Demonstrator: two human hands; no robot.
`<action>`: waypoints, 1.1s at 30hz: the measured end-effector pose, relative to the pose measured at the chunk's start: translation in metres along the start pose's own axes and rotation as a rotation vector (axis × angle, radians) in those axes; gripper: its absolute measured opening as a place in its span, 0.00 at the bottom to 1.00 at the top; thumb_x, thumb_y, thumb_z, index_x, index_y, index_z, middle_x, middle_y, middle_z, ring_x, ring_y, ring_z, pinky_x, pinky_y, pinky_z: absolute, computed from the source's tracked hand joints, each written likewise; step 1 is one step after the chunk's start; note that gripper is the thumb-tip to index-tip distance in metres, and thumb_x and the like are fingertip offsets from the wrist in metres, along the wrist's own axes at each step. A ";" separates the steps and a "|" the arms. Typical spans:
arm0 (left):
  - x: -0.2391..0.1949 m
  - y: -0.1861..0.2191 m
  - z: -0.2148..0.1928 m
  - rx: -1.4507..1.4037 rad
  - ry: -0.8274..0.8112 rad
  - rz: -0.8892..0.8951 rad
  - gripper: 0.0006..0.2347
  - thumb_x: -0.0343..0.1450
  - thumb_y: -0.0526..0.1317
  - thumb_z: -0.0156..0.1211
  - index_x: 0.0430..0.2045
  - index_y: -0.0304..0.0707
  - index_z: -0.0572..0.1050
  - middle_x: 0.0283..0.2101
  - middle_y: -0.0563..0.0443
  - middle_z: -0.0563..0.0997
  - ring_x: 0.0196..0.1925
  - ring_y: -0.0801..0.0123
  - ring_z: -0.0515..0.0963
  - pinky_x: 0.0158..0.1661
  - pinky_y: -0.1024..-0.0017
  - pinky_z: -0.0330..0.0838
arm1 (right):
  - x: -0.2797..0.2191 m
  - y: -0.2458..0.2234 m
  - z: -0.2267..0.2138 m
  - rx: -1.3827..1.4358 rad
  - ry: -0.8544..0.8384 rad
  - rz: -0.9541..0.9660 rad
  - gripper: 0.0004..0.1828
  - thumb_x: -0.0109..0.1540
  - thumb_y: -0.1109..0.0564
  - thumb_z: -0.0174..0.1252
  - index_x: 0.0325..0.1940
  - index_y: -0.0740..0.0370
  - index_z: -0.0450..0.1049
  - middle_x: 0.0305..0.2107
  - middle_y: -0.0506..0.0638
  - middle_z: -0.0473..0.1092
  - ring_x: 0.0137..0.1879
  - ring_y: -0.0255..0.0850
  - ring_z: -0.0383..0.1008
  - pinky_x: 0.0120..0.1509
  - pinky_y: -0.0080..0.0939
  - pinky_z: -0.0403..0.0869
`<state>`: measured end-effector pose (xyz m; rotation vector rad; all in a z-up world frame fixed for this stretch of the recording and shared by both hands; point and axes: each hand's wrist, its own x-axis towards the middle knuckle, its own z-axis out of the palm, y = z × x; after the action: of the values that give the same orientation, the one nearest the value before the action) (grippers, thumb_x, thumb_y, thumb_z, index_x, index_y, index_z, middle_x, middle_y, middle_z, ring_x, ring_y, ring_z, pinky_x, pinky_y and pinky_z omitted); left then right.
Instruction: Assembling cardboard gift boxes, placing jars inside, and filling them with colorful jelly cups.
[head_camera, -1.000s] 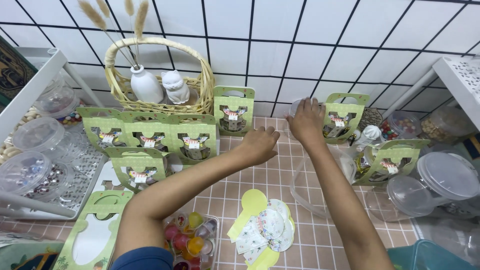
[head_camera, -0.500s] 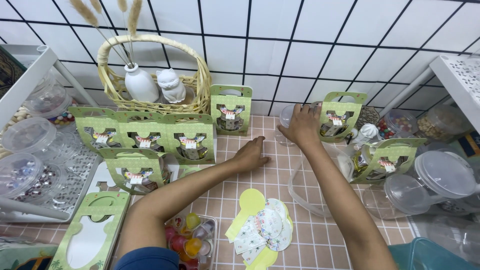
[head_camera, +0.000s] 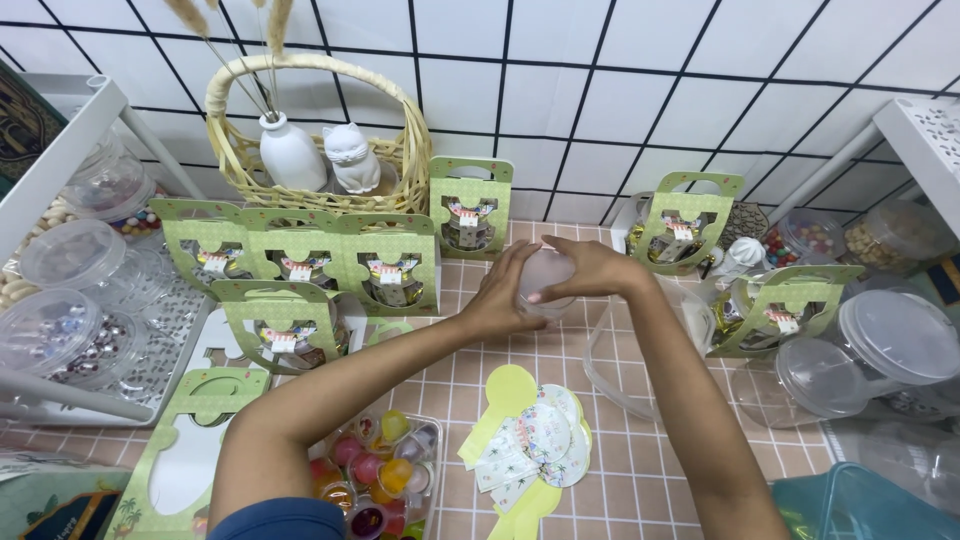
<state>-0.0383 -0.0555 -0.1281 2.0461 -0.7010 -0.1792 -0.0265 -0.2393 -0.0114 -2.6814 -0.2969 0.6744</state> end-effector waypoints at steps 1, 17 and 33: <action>-0.007 0.012 -0.002 0.000 0.000 -0.001 0.48 0.58 0.46 0.74 0.72 0.50 0.46 0.74 0.28 0.46 0.76 0.31 0.44 0.68 0.31 0.46 | 0.001 0.009 -0.005 0.000 -0.001 0.000 0.62 0.46 0.28 0.70 0.77 0.56 0.56 0.63 0.65 0.68 0.69 0.64 0.66 0.73 0.62 0.65; 0.000 -0.006 0.106 0.659 -0.166 0.932 0.06 0.71 0.41 0.57 0.38 0.45 0.71 0.32 0.53 0.76 0.26 0.61 0.82 0.26 0.66 0.76 | -0.055 0.074 -0.011 0.524 0.354 -0.120 0.25 0.63 0.53 0.60 0.63 0.64 0.74 0.54 0.70 0.73 0.60 0.66 0.73 0.63 0.61 0.74; -0.055 -0.002 0.006 0.415 0.236 1.265 0.09 0.76 0.36 0.45 0.36 0.36 0.77 0.37 0.44 0.77 0.29 0.59 0.75 0.30 0.68 0.71 | -0.137 0.059 0.008 0.557 0.508 0.090 0.28 0.59 0.70 0.57 0.65 0.67 0.72 0.51 0.74 0.74 0.55 0.67 0.77 0.53 0.59 0.79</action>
<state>-0.0855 -0.0287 -0.1409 1.5591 -1.8094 0.9722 -0.1421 -0.3300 0.0158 -2.2253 0.1331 0.0564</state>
